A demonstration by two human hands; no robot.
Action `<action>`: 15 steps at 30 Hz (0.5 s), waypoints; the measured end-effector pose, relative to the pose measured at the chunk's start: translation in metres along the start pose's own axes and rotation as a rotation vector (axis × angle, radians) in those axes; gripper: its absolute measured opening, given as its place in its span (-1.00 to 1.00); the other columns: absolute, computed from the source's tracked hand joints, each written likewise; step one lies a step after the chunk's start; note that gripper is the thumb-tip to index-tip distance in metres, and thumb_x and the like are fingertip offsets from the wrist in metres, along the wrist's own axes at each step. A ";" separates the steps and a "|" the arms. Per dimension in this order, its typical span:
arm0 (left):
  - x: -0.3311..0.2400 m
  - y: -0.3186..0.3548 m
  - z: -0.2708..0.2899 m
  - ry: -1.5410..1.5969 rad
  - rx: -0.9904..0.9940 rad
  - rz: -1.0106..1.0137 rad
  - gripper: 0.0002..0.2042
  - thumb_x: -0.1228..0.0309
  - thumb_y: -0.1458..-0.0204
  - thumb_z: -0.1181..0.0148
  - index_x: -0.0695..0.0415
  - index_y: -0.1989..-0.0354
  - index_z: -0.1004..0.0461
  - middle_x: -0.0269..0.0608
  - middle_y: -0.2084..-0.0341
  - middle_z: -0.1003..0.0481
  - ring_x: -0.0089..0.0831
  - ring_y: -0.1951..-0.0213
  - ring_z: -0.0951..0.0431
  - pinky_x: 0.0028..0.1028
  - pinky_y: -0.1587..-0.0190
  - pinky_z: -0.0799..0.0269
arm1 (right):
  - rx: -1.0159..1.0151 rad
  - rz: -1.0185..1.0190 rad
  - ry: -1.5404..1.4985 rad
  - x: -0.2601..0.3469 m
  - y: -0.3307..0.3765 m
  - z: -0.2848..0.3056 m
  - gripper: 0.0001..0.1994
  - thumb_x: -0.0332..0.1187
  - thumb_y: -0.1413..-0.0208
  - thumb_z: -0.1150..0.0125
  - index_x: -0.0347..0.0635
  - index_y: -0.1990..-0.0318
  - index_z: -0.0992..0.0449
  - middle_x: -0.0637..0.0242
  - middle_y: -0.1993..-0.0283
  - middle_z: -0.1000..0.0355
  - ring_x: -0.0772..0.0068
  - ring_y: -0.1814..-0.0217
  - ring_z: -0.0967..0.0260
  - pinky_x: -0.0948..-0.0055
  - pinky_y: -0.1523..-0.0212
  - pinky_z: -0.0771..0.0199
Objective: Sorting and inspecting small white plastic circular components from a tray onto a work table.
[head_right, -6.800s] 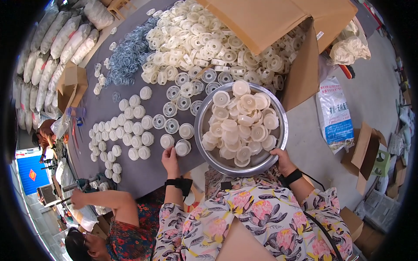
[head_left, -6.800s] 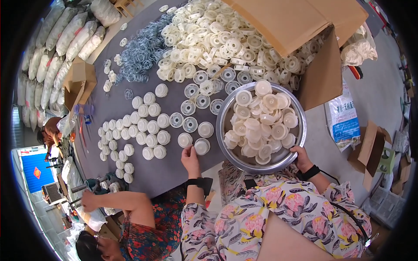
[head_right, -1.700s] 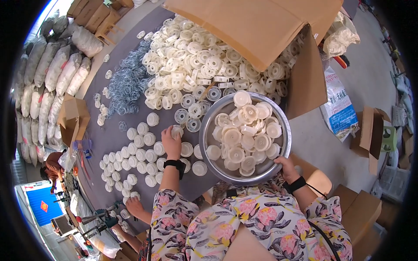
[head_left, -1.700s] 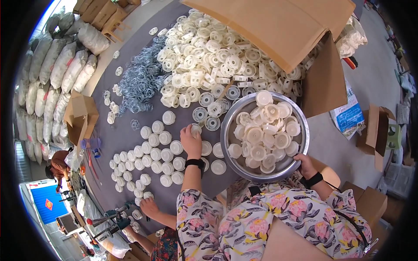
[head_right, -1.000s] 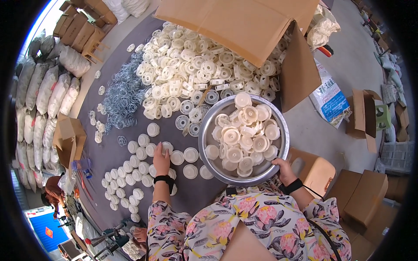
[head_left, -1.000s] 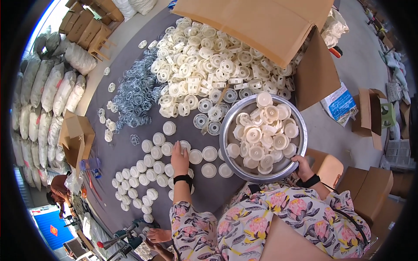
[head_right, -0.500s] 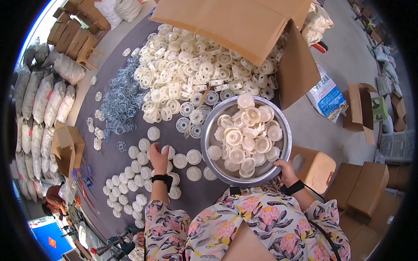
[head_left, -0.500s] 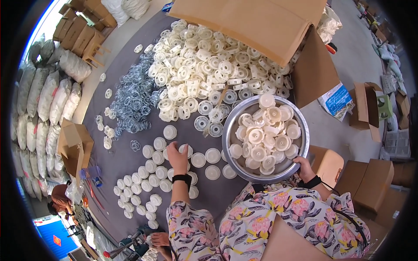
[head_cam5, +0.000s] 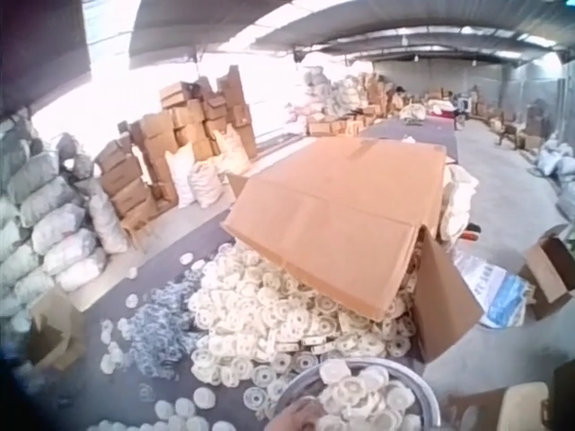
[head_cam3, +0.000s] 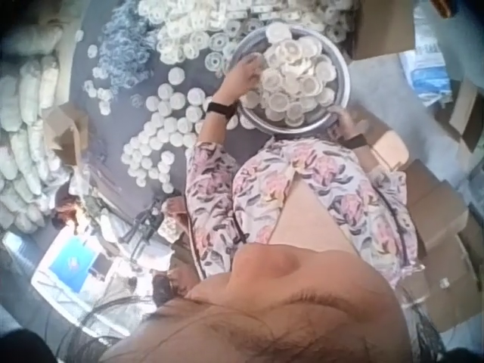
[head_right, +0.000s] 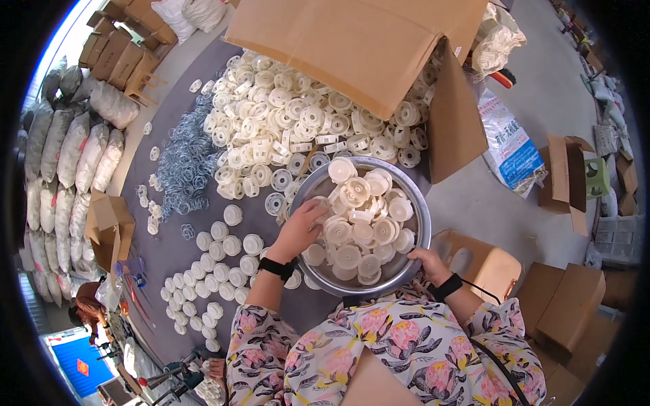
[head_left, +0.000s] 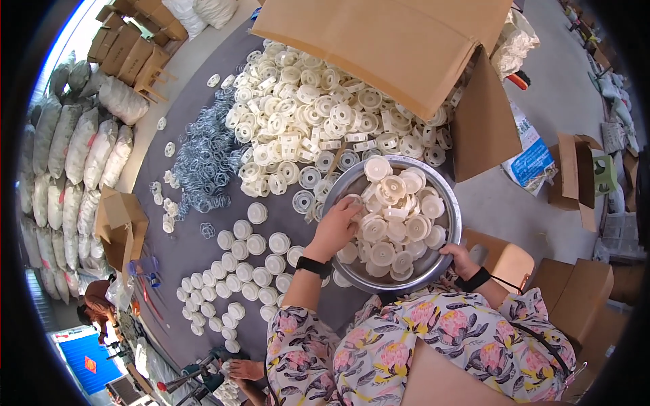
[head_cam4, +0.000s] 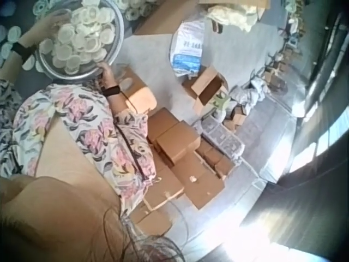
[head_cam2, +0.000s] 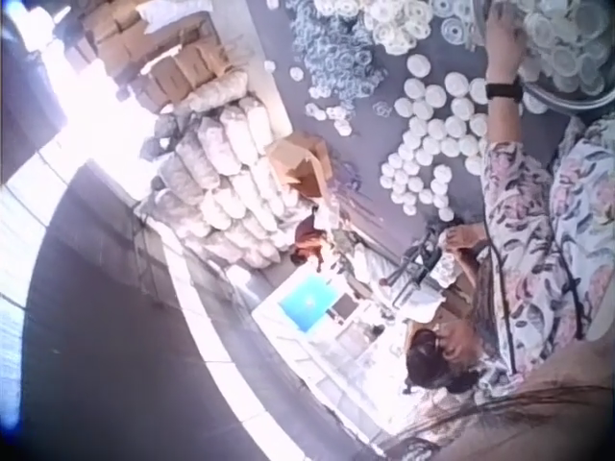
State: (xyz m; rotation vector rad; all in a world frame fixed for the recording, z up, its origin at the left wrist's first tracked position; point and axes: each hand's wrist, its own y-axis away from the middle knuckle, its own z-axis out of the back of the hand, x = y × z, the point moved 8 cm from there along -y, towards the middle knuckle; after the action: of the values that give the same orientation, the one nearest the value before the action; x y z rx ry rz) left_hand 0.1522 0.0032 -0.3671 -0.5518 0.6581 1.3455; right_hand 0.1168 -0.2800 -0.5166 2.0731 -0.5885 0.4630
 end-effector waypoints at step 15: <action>0.162 0.090 0.075 0.507 -0.813 0.657 -0.64 0.53 0.03 -0.17 0.29 0.02 -0.33 -0.20 0.29 -0.50 -0.52 0.29 -0.51 -0.57 0.28 -0.44 | -0.022 0.067 0.064 0.028 -0.020 0.015 -0.57 -0.44 0.24 -0.12 -0.29 0.08 -0.41 0.31 0.25 -0.46 0.39 0.24 -0.42 0.43 0.12 -0.41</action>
State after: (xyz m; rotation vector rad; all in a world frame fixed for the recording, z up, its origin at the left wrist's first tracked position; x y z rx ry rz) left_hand 0.0869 0.1819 -0.4286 -1.4527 0.7122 2.1321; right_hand 0.1521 -0.2894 -0.5228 2.0146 -0.6236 0.5571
